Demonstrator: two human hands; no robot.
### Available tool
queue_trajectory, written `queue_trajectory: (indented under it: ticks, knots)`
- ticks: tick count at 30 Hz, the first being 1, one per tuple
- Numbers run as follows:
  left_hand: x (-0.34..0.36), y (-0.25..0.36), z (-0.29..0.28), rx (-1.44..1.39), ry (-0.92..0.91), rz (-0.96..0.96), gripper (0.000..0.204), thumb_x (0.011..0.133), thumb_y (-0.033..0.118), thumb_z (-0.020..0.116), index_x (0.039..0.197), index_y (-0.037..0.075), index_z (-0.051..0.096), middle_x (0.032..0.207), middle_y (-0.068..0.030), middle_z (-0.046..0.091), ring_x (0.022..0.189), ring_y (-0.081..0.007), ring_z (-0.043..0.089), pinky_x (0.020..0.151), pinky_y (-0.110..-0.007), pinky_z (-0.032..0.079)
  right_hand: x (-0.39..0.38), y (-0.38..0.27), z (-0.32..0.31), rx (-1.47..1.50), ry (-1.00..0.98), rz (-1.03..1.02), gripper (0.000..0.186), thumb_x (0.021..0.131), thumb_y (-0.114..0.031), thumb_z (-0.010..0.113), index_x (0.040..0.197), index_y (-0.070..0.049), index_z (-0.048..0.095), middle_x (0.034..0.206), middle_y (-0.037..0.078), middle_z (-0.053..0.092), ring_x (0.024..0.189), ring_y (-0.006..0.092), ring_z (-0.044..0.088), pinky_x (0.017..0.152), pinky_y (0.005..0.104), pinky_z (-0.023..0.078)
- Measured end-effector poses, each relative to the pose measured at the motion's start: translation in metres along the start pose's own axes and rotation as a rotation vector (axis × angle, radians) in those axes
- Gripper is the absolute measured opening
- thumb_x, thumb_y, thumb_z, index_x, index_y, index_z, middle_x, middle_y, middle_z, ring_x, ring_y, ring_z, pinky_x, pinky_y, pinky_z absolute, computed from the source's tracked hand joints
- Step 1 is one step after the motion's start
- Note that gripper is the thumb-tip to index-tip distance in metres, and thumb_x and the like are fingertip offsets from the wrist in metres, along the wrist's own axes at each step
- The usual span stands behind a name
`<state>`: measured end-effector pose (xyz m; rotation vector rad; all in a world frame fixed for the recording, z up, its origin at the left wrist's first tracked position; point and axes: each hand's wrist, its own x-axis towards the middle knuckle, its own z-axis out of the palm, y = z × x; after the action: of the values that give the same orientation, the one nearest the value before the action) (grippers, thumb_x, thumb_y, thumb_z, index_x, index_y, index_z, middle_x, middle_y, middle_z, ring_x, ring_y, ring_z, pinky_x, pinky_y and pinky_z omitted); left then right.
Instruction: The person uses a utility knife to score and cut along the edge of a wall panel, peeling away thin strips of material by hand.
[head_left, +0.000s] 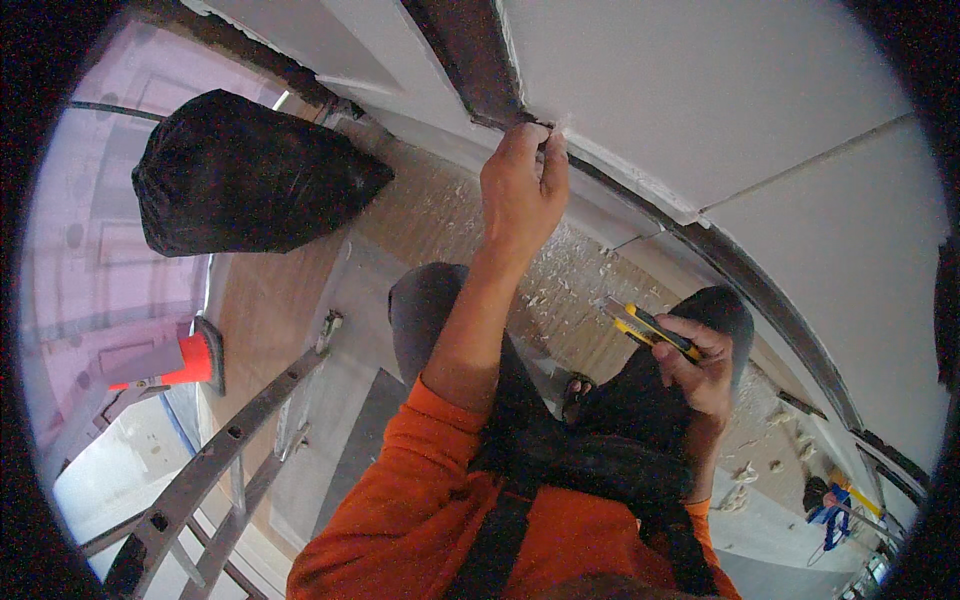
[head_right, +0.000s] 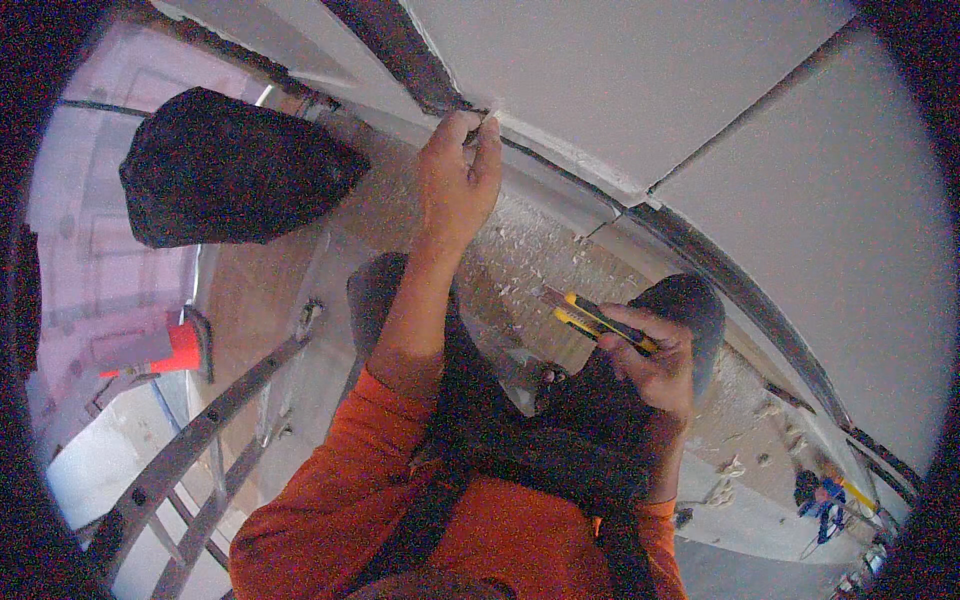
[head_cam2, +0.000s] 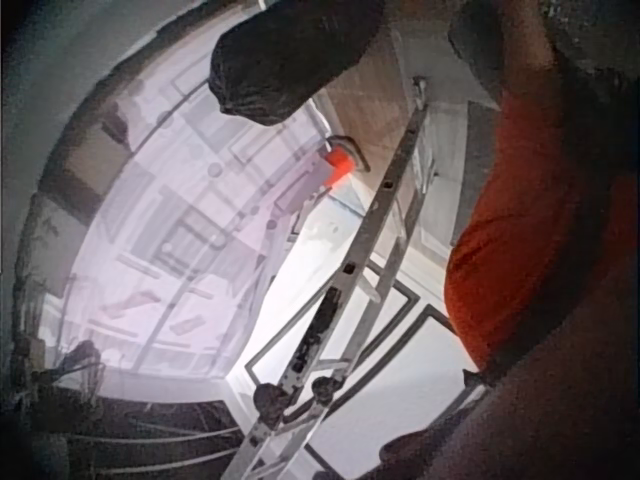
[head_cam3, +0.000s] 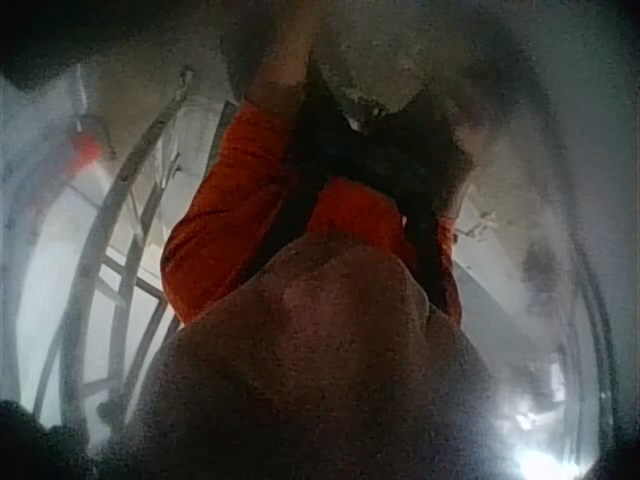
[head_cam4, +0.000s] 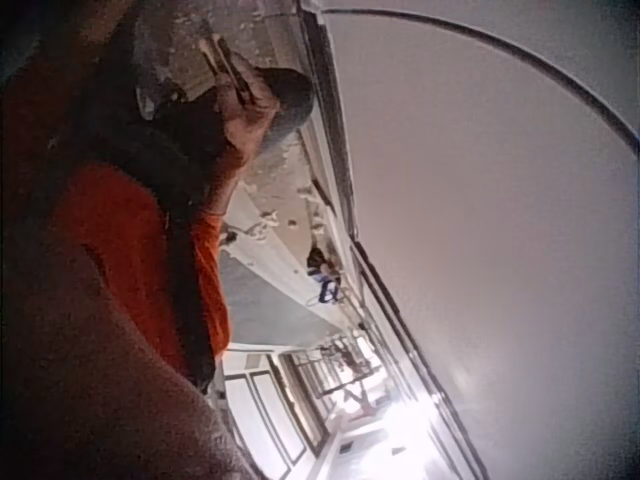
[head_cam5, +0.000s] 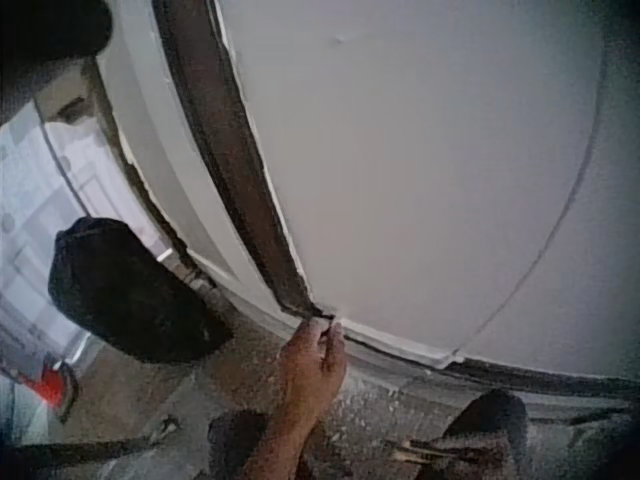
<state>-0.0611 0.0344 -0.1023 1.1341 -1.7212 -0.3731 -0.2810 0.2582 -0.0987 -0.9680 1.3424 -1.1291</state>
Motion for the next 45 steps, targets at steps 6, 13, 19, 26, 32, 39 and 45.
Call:
queue_trajectory:
  ticks: [6,13,19,26,32,39,45]
  knots:
    - [0.002,0.001,0.001,0.098,-0.018,0.163,0.01,0.091,0.007,0.066,0.097,0.003,0.059,0.088,-0.019,0.064,0.081,-0.0416,0.065,0.069,-0.049,0.052,-0.002,-0.007,0.002,0.005,0.022,0.061,0.031,0.085,0.002,0.078,0.116,-0.003,0.075,0.089,0.004,0.074,0.06,0.0065,0.057,0.052,0.0232,0.046]
    - [0.003,0.01,-0.005,0.075,-0.067,0.243,0.013,0.089,0.006,0.068,0.098,0.003,0.06,0.091,-0.0171,0.066,0.083,-0.0402,0.066,0.071,-0.048,0.053,-0.002,-0.003,-0.001,-0.032,0.014,0.062,0.031,0.085,0.002,0.078,0.116,-0.004,0.076,0.088,0.003,0.073,0.06,0.0059,0.056,0.053,0.0229,0.043]
    - [-0.002,0.011,-0.005,-0.038,0.026,0.286,0.016,0.083,0.002,0.074,0.097,0.003,0.065,0.093,-0.0159,0.068,0.084,-0.0363,0.068,0.073,-0.043,0.056,-0.003,-0.005,-0.002,-0.008,0.003,0.08,0.031,0.085,0.001,0.078,0.116,-0.003,0.075,0.094,0.005,0.075,0.067,0.0072,0.061,0.059,0.0238,0.047]
    - [-0.002,0.012,-0.004,-0.026,0.034,0.312,0.018,0.082,0.002,0.074,0.098,0.002,0.065,0.094,-0.0161,0.069,0.086,-0.0364,0.068,0.074,-0.042,0.056,-0.001,-0.005,-0.002,-0.021,-0.015,0.072,0.032,0.085,0.0,0.078,0.116,-0.003,0.075,0.101,0.008,0.077,0.075,0.0088,0.065,0.066,0.0239,0.051]
    - [-0.004,0.025,-0.001,-0.116,0.047,0.036,0.019,0.086,0.006,0.077,0.1,0.001,0.065,0.096,-0.0143,0.071,0.086,-0.0248,0.071,0.074,-0.035,0.056,-0.001,0.0,-0.005,-0.018,-0.032,0.045,0.032,0.086,0.003,0.076,0.118,-0.002,0.073,0.093,0.008,0.074,0.063,0.0084,0.06,0.054,0.0239,0.048]
    - [-0.007,0.038,-0.008,-0.092,0.085,-0.29,0.023,0.088,0.015,0.081,0.087,-0.003,0.068,0.077,-0.0095,0.072,0.072,-0.0117,0.067,0.066,-0.029,0.054,-0.001,-0.002,-0.005,-0.052,-0.037,-0.067,0.033,0.086,0.004,0.075,0.118,-0.001,0.073,0.084,0.007,0.072,0.056,0.0078,0.057,0.049,0.0234,0.046]
    - [-0.003,0.028,-0.017,0.058,-0.04,-0.388,0.043,0.092,0.036,0.077,0.087,-0.006,0.07,0.073,-0.0113,0.071,0.069,-0.0116,0.065,0.065,-0.031,0.053,-0.003,-0.013,-0.005,-0.022,-0.043,0.137,0.03,0.085,0.001,0.078,0.114,-0.003,0.075,0.103,0.007,0.077,0.081,0.0096,0.067,0.072,0.0258,0.054]
